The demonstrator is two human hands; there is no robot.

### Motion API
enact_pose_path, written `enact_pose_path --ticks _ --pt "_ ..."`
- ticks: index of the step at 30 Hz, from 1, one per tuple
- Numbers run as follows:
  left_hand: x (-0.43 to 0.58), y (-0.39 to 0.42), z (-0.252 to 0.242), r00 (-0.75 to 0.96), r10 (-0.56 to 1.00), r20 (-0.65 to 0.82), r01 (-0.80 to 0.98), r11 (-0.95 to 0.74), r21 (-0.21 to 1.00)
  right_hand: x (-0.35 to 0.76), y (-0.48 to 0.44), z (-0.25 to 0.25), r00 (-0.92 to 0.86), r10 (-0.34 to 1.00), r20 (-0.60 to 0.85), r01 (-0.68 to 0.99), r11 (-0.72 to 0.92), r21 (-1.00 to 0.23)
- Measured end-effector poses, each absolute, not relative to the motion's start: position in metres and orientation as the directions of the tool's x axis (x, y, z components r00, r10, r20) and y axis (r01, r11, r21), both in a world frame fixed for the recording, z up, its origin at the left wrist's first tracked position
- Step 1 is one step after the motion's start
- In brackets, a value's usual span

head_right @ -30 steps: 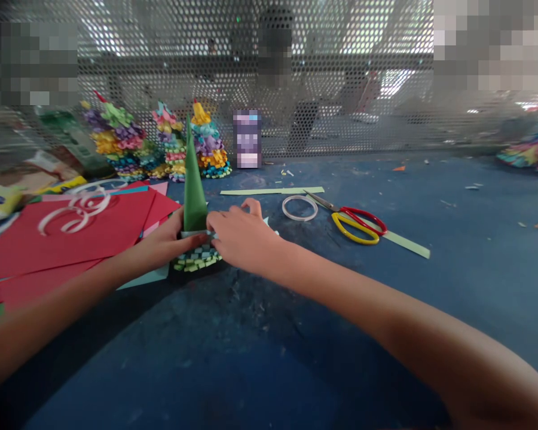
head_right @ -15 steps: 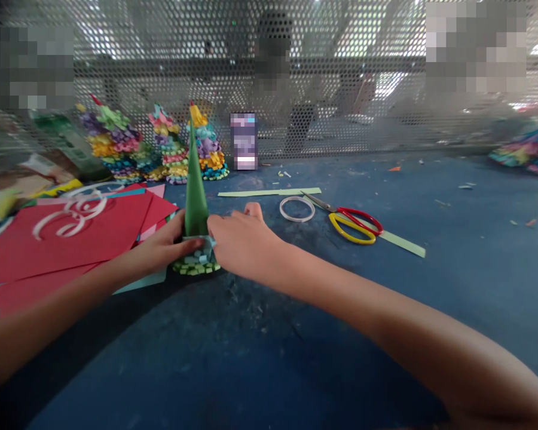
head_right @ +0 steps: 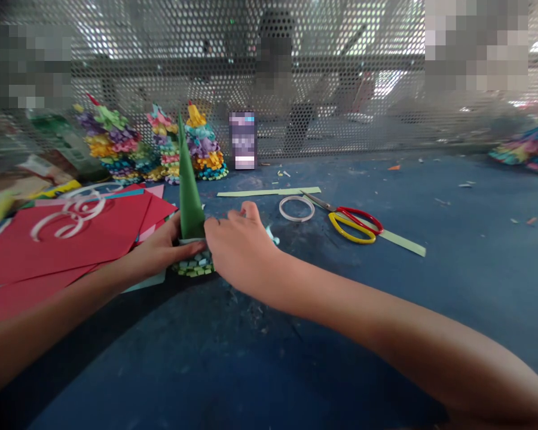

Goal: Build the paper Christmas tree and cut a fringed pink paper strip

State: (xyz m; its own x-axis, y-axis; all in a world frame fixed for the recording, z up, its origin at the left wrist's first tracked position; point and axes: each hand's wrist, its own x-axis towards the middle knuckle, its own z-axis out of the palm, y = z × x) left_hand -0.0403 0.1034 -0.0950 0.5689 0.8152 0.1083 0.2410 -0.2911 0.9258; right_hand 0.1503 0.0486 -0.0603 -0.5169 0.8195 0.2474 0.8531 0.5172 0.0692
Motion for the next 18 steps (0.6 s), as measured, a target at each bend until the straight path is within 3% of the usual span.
enact_pose_path --ticks 3,8,10,15,18 --pt "-0.04 0.101 -0.093 0.572 0.813 0.108 0.206 -0.27 0.941 0.151 0.047 -0.056 -0.538 0.798 0.271 0.838 0.54 0.071" --pt "-0.04 0.097 -0.089 0.557 0.826 0.09 0.19 -0.232 0.954 0.161 0.061 -0.038 -0.476 0.879 0.02 0.822 0.453 -0.346" --pt "-0.04 0.096 -0.087 0.529 0.844 0.087 0.2 -0.223 0.954 0.163 0.066 -0.033 -0.444 0.896 -0.015 0.815 0.397 -0.423" --pt "-0.04 0.094 -0.084 0.52 0.852 0.059 0.213 -0.197 0.957 0.162 0.068 -0.028 -0.391 0.916 -0.087 0.839 0.316 -0.443" --pt "-0.039 0.093 -0.081 0.532 0.844 0.076 0.179 -0.199 0.964 0.162 0.068 -0.026 -0.44 0.896 -0.064 0.837 0.383 -0.392"
